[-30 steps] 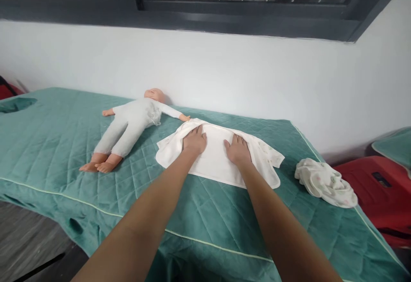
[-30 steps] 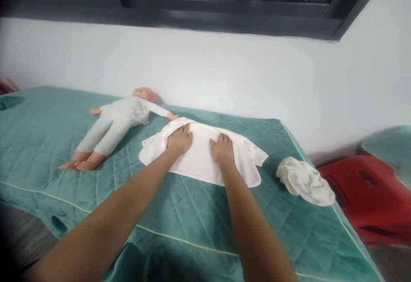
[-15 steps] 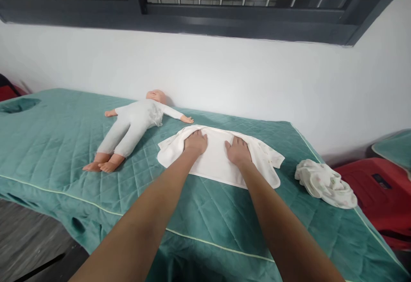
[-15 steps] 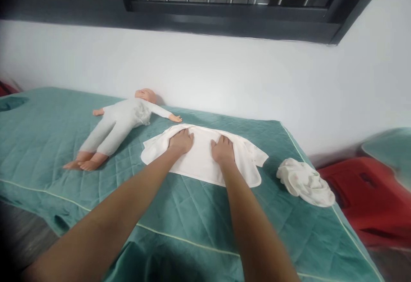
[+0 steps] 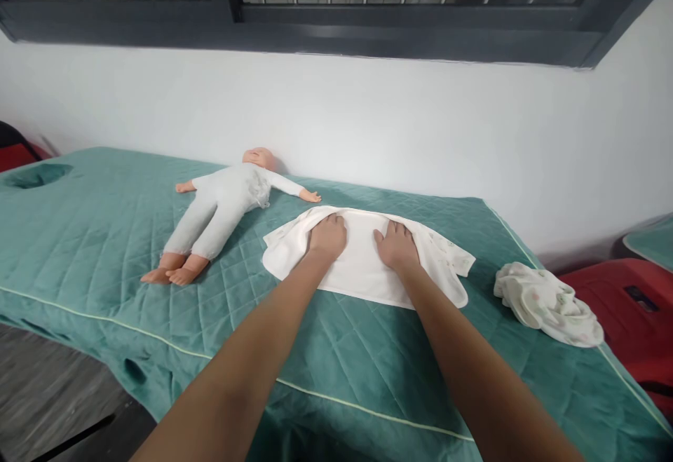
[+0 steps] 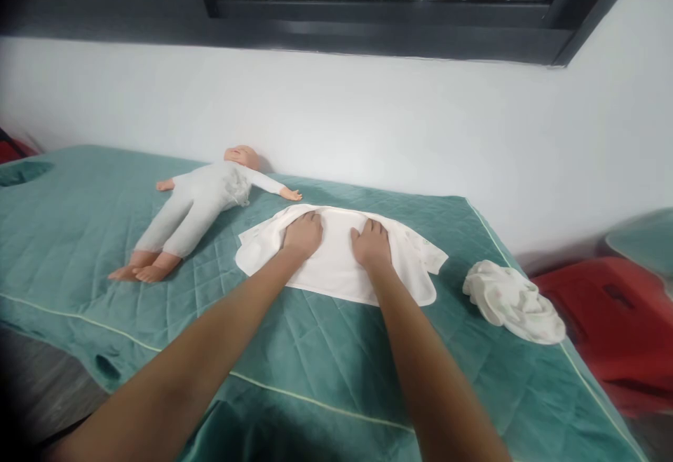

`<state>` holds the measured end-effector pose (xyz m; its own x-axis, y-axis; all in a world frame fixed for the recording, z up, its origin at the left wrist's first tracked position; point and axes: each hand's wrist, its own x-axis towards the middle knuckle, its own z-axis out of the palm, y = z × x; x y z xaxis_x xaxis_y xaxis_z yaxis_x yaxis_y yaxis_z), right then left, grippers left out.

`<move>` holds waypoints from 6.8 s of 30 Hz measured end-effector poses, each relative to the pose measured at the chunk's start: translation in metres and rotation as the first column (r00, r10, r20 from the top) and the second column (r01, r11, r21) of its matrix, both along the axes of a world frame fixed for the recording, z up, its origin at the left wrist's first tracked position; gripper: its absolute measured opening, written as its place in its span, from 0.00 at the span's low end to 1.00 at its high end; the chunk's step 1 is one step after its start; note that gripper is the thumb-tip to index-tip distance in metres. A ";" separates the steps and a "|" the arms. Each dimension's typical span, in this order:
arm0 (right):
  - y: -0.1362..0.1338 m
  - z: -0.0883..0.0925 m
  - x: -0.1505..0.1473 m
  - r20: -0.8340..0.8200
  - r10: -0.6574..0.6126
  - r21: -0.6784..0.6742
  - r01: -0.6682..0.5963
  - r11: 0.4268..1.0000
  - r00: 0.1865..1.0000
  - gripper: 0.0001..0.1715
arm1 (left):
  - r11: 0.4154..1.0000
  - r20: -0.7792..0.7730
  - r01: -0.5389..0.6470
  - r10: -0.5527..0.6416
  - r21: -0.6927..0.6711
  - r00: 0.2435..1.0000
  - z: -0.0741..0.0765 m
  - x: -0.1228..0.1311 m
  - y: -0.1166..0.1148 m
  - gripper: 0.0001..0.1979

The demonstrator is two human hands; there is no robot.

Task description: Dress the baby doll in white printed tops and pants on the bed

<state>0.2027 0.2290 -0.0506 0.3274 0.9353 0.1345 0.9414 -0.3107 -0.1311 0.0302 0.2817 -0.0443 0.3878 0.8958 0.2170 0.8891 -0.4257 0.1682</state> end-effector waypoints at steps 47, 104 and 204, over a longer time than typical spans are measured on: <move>-0.058 -0.005 -0.029 0.064 0.153 -0.106 -0.146 0.984 0.986 0.40 | 0.993 0.055 0.048 -0.042 -0.109 0.998 -0.011 -0.001 -0.078 0.34; -0.017 0.016 -0.099 -0.098 0.393 -0.079 -0.401 0.913 0.914 0.36 | 0.937 0.322 -0.341 0.346 -0.075 0.881 -0.013 -0.169 -0.007 0.13; 0.029 0.004 -0.061 -0.567 0.176 0.280 -0.012 0.960 0.805 0.22 | 0.989 0.014 -0.004 0.002 0.146 1.000 0.006 -0.157 0.045 0.29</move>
